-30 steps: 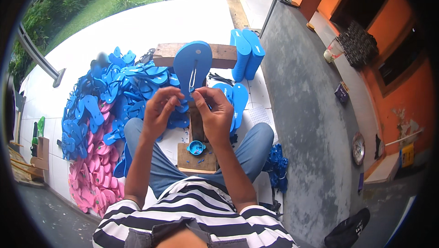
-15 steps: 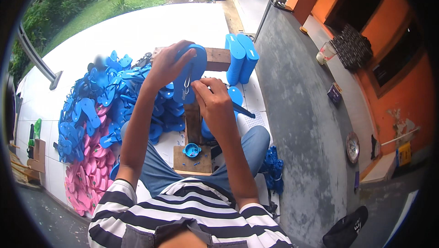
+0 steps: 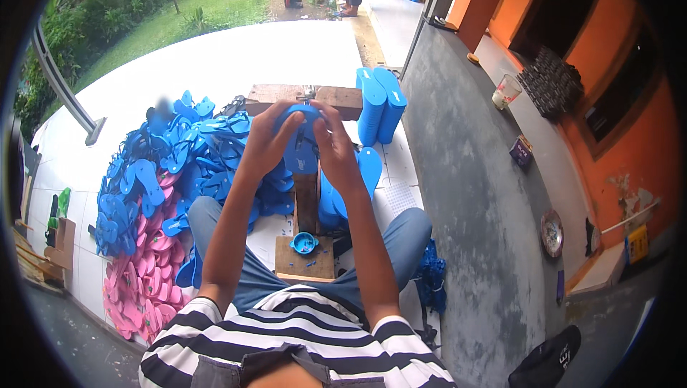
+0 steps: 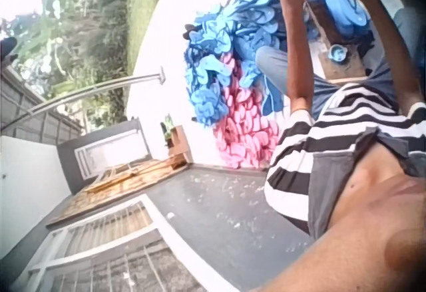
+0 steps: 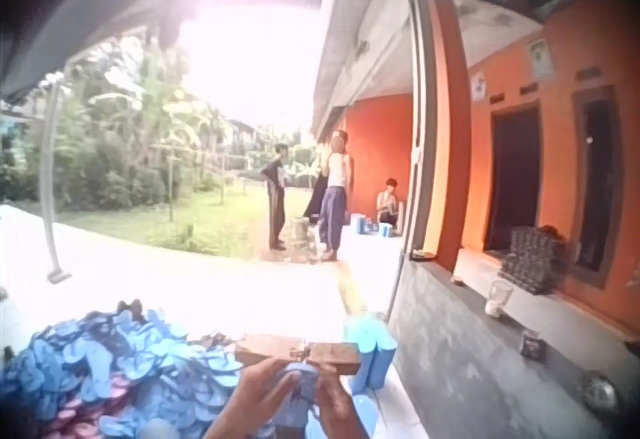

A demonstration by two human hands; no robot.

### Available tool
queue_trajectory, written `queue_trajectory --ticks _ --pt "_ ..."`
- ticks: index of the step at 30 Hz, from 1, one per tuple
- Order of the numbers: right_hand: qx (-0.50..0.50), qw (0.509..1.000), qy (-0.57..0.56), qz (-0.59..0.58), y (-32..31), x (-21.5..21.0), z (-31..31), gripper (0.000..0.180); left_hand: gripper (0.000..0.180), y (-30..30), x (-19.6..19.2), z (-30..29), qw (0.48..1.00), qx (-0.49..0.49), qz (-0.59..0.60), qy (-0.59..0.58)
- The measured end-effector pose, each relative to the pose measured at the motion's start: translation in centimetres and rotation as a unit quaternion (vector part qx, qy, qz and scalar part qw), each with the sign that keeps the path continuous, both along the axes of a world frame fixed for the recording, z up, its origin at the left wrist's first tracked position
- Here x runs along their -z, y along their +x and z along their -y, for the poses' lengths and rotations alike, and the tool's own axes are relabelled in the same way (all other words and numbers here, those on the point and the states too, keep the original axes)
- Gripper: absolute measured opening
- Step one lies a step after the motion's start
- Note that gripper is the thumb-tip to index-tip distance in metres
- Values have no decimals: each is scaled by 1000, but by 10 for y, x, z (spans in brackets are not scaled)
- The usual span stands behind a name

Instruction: The person assembles flip-flops by inserting blue straps through the holes of a blue sole using a metal hook tool.

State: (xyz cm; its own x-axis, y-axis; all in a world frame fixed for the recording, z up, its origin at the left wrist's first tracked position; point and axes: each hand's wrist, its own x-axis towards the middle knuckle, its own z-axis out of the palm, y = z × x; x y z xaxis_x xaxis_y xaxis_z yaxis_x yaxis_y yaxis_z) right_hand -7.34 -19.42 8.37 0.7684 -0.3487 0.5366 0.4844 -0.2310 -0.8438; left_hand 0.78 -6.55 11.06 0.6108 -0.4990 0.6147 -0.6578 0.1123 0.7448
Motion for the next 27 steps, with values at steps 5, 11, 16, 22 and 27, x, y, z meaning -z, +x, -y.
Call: queue_trajectory --ticks 5,11,16,22,27 --pt "-51 989 140 0 9 12 -14 34 25 -6 11 -1 999 -27 -15 -13" --pt "43 991 123 -32 -20 8 -44 30 24 -41 17 -18 996 -73 -49 -28" --pt "74 997 -20 -1 -122 35 -88 40 28 -123 28 -82 998 15 26 -60" --pt "195 965 -86 -152 -114 58 -90 46 30 -117 75 -82 988 -42 -124 76" --pt "188 931 -239 -200 -115 76 -91 32 30 -100 58 -72 983 -61 -153 83"
